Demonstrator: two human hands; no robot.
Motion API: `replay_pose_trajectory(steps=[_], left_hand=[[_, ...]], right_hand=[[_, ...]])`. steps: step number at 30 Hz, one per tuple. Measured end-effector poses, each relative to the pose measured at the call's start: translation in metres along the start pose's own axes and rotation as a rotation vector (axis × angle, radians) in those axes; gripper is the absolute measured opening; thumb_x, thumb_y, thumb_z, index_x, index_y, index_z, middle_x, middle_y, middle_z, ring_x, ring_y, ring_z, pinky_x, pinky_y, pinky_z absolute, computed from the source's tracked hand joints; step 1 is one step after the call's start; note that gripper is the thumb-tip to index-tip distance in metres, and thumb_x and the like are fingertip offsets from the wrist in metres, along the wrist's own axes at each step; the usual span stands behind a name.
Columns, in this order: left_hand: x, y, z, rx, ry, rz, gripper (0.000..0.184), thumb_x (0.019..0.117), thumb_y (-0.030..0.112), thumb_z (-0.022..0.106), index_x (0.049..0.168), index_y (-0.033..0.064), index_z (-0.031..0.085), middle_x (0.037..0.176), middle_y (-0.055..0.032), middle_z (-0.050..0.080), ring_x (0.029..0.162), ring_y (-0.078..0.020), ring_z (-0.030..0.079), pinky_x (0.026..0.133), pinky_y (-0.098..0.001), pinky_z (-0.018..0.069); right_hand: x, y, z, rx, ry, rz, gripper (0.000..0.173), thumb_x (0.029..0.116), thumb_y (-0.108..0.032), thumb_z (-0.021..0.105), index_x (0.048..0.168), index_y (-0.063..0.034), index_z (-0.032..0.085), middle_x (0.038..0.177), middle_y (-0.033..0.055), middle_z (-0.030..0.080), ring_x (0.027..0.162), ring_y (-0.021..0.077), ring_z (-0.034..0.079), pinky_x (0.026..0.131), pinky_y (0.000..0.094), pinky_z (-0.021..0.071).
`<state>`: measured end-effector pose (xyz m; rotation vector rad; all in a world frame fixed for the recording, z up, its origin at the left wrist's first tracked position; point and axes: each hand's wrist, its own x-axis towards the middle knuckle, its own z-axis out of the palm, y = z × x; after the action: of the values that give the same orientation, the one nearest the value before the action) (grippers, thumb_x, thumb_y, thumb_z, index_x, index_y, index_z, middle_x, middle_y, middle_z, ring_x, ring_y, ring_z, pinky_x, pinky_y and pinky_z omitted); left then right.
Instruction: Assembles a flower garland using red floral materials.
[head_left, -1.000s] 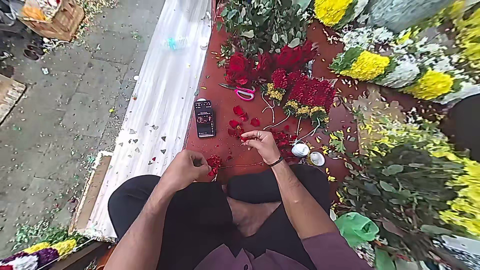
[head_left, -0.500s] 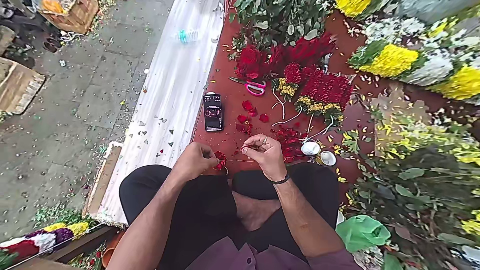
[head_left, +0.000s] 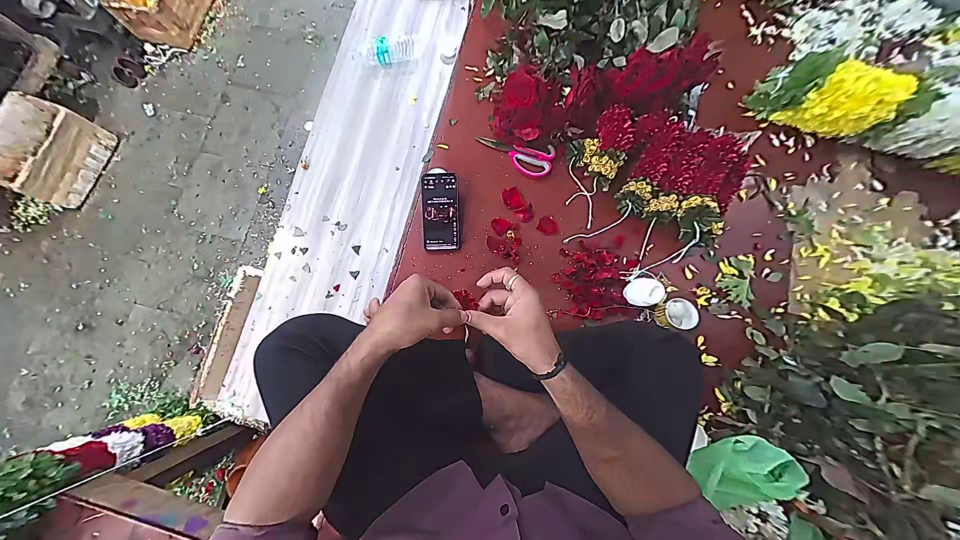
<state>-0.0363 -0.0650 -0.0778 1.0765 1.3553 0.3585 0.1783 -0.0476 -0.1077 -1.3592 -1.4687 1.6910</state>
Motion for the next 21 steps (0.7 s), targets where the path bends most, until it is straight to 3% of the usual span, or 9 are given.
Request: replay_pose_trajectory(steps=[4, 8, 11, 12, 13, 15, 16, 18, 21], left_hand=[[-0.001, 0.002, -0.002, -0.008, -0.02, 0.002, 0.009, 0.0926, 0.015, 0.075, 0.089, 0.0066, 0.078, 0.072, -0.0027, 0.071, 0.062, -0.0098, 0.064, 0.063, -0.0294, 0.0559], [0.0, 0.004, -0.007, 0.069, 0.004, -0.026, 0.016, 0.0908, 0.021, 0.076, 0.081, 0.009, 0.075, 0.068, -0.0008, 0.068, 0.06, -0.0091, 0.061, 0.061, -0.0328, 0.0537], [-0.002, 0.011, -0.013, 0.1, 0.015, -0.07, 0.021, 0.0879, 0.02, 0.078, 0.073, 0.0079, 0.07, 0.062, -0.0012, 0.062, 0.056, -0.0098, 0.056, 0.057, -0.0336, 0.0487], [-0.002, 0.015, -0.015, 0.11, 0.009, -0.09, 0.022, 0.0872, 0.02, 0.078, 0.071, 0.0077, 0.069, 0.061, -0.0012, 0.061, 0.056, -0.0098, 0.056, 0.057, -0.0334, 0.0485], [-0.002, 0.018, -0.017, 0.115, 0.006, -0.11, 0.023, 0.0868, 0.019, 0.078, 0.071, 0.0074, 0.068, 0.061, -0.0012, 0.061, 0.056, -0.0099, 0.056, 0.057, -0.0331, 0.0488], [-0.002, 0.024, -0.021, 0.111, 0.01, -0.142, 0.022, 0.0859, 0.017, 0.078, 0.07, 0.0069, 0.067, 0.062, -0.0012, 0.062, 0.056, -0.0092, 0.056, 0.057, -0.0313, 0.0484], [-0.002, 0.027, -0.023, 0.114, 0.015, -0.159, 0.023, 0.0856, 0.017, 0.078, 0.069, 0.007, 0.066, 0.062, -0.001, 0.062, 0.056, -0.0088, 0.056, 0.057, -0.0308, 0.0477], [-0.002, 0.032, -0.027, 0.131, 0.033, -0.194, 0.025, 0.0847, 0.017, 0.079, 0.067, 0.0076, 0.065, 0.06, -0.0005, 0.06, 0.053, -0.0077, 0.052, 0.054, -0.0295, 0.0438], [-0.001, 0.042, -0.029, 0.201, 0.074, -0.226, 0.028, 0.0855, 0.018, 0.079, 0.065, 0.0087, 0.063, 0.056, 0.0005, 0.054, 0.048, -0.0076, 0.044, 0.049, -0.0294, 0.0366]], right_hand=[[0.008, 0.01, -0.011, -0.035, -0.079, 0.013, 0.075, 0.0676, -0.022, 0.096, 0.132, -0.011, 0.058, 0.067, 0.0019, 0.057, 0.056, 0.0161, 0.054, 0.054, 0.0332, 0.0515], [0.016, 0.012, -0.031, 0.031, -0.257, 0.029, 0.087, 0.0689, -0.025, 0.094, 0.144, -0.0168, 0.052, 0.097, 0.0048, 0.067, 0.08, 0.0195, 0.065, 0.068, 0.037, 0.0578], [0.021, 0.018, -0.04, -0.095, -0.389, -0.055, 0.087, 0.0736, -0.035, 0.09, 0.149, -0.0179, 0.05, 0.128, 0.0024, 0.066, 0.115, 0.0173, 0.065, 0.098, 0.0395, 0.0573], [0.022, 0.021, -0.04, -0.113, -0.439, -0.059, 0.086, 0.0757, -0.035, 0.089, 0.15, -0.0174, 0.049, 0.131, 0.0024, 0.066, 0.114, 0.0163, 0.067, 0.099, 0.0391, 0.0579], [0.022, 0.024, -0.04, -0.11, -0.479, -0.05, 0.083, 0.0782, -0.034, 0.087, 0.15, -0.0165, 0.05, 0.128, 0.0022, 0.068, 0.105, 0.0152, 0.07, 0.092, 0.0374, 0.0607], [0.022, 0.029, -0.041, -0.079, -0.474, -0.041, 0.058, 0.0839, -0.032, 0.084, 0.136, -0.0138, 0.064, 0.107, 0.0001, 0.075, 0.079, 0.0105, 0.069, 0.072, 0.0312, 0.0594], [0.022, 0.027, -0.043, -0.061, -0.441, -0.054, 0.038, 0.0863, -0.028, 0.081, 0.12, -0.0114, 0.073, 0.094, -0.0008, 0.075, 0.074, 0.0085, 0.067, 0.069, 0.0292, 0.0572], [0.023, 0.018, -0.052, -0.029, -0.41, -0.114, 0.013, 0.0902, -0.021, 0.078, 0.097, -0.0099, 0.079, 0.085, -0.0013, 0.075, 0.074, 0.0067, 0.068, 0.071, 0.0275, 0.0585], [0.019, 0.004, -0.062, 0.028, -0.501, -0.197, 0.01, 0.0895, -0.019, 0.076, 0.089, -0.0092, 0.079, 0.083, -0.0015, 0.073, 0.074, 0.0052, 0.066, 0.068, 0.0245, 0.0562]])
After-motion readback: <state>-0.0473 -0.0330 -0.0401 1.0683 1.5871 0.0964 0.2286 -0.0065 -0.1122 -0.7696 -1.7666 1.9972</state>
